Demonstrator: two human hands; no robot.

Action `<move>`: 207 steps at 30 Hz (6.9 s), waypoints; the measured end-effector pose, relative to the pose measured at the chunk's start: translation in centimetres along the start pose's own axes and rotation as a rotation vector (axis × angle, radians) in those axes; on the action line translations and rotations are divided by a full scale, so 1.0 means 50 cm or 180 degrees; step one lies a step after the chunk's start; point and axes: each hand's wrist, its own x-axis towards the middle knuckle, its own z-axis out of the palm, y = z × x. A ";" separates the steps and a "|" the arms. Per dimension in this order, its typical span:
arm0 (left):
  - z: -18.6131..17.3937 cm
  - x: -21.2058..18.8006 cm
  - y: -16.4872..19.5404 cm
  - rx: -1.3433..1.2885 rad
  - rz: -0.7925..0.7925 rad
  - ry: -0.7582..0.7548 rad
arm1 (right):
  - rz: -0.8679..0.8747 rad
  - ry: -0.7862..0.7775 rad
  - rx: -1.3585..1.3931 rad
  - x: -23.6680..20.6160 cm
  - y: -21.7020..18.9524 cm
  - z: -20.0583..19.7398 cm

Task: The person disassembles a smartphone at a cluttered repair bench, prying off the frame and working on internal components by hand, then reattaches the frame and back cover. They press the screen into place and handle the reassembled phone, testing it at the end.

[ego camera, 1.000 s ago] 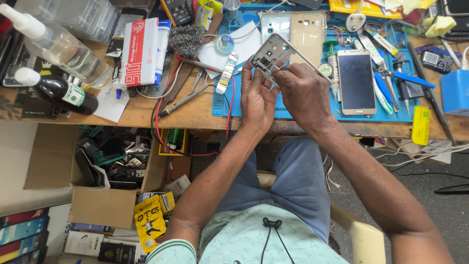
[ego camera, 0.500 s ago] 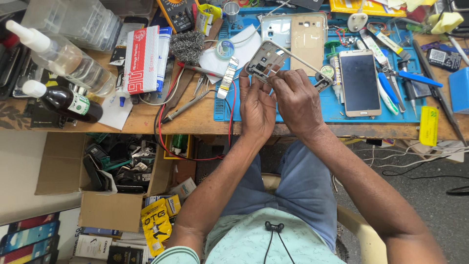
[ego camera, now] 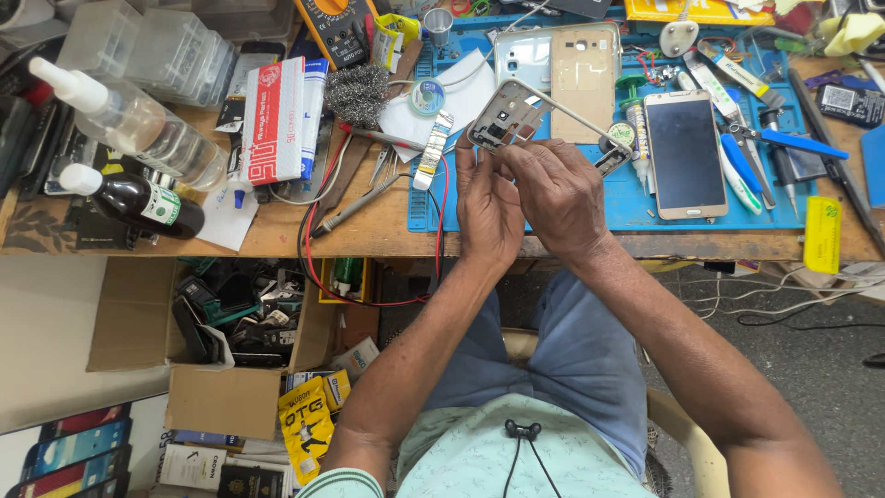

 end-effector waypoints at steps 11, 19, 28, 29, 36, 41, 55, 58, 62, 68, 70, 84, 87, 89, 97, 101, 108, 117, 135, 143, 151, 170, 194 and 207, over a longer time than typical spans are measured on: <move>-0.023 0.006 -0.011 -0.0249 0.0068 -0.0019 | -0.0227 -0.0021 -0.0381 -0.007 0.018 -0.001; -0.013 0.008 -0.011 -0.0154 0.0071 -0.0039 | 0.0142 -0.0035 -0.0087 -0.009 0.011 0.007; -0.012 0.003 -0.009 -0.0107 -0.0031 0.0154 | 0.0304 -0.0192 -0.0313 -0.023 -0.004 -0.012; -0.012 0.002 -0.009 -0.0121 -0.0055 0.0173 | 0.0339 -0.0214 -0.0331 -0.022 -0.005 -0.011; -0.016 0.003 -0.011 -0.0183 -0.0011 -0.0024 | 0.0398 -0.0249 -0.0344 -0.020 -0.008 -0.004; -0.016 0.003 -0.008 -0.0162 -0.0030 0.0007 | 0.0386 -0.0206 -0.0363 -0.018 -0.005 -0.002; -0.003 0.026 0.002 0.0533 -0.0281 0.0189 | 0.0891 -0.0237 0.0061 0.002 0.042 -0.124; 0.000 0.040 0.020 0.1706 -0.0336 0.0107 | 0.0822 -0.0251 0.0088 -0.013 0.052 -0.121; 0.005 0.041 0.035 0.2284 -0.0368 0.0086 | 0.0863 -0.0284 -0.0039 -0.022 0.047 -0.118; 0.010 0.044 0.030 0.2442 -0.0305 0.0156 | 0.0677 -0.0214 -0.0023 -0.026 0.029 -0.117; 0.008 0.045 0.029 0.2493 -0.0310 0.0188 | 0.0671 -0.0237 -0.0031 -0.029 0.026 -0.115; 0.018 0.048 0.032 0.2707 -0.0267 0.0223 | 0.0768 -0.0270 0.0159 -0.022 0.046 -0.118; 0.026 0.046 0.033 0.2780 -0.0272 0.0251 | 0.0803 -0.0275 0.0211 -0.022 0.046 -0.122; 0.029 0.046 0.034 0.2811 -0.0253 0.0282 | 0.0774 -0.0285 0.0146 -0.023 0.040 -0.121; 0.032 0.050 0.037 0.2903 -0.0282 0.0312 | 0.0746 -0.0280 0.0100 -0.018 0.040 -0.122; 0.027 0.050 0.036 0.2803 -0.0318 0.0331 | 0.0629 -0.0279 0.0040 -0.020 0.040 -0.125; 0.008 0.051 0.026 0.2743 -0.0200 0.0315 | 0.0404 -0.0397 -0.0180 -0.029 0.018 -0.122; 0.012 0.055 0.029 0.2695 -0.0317 0.0344 | 0.0500 -0.0329 -0.0117 -0.020 0.035 -0.124; 0.022 0.026 -0.004 -0.1208 -0.0679 -0.0642 | 0.2860 -0.0752 0.2935 -0.011 0.124 -0.099; 0.019 0.016 -0.018 -0.1197 -0.0817 -0.0269 | 0.3033 -0.0920 0.3077 -0.033 0.148 -0.083; -0.004 -0.001 -0.035 -0.1222 -0.0755 -0.0028 | 0.1676 -0.0684 -0.0606 -0.087 0.172 -0.171; -0.004 -0.010 -0.057 -0.0856 -0.0615 0.0548 | 0.2873 -0.0884 0.1100 -0.124 0.231 -0.258; 0.026 0.011 -0.067 -0.0276 -0.0587 0.0960 | 0.2974 0.0355 0.3495 -0.151 0.279 -0.248; 0.002 -0.005 -0.056 -0.0965 -0.0797 0.0229 | 0.2087 -0.0173 0.2743 -0.121 0.108 -0.221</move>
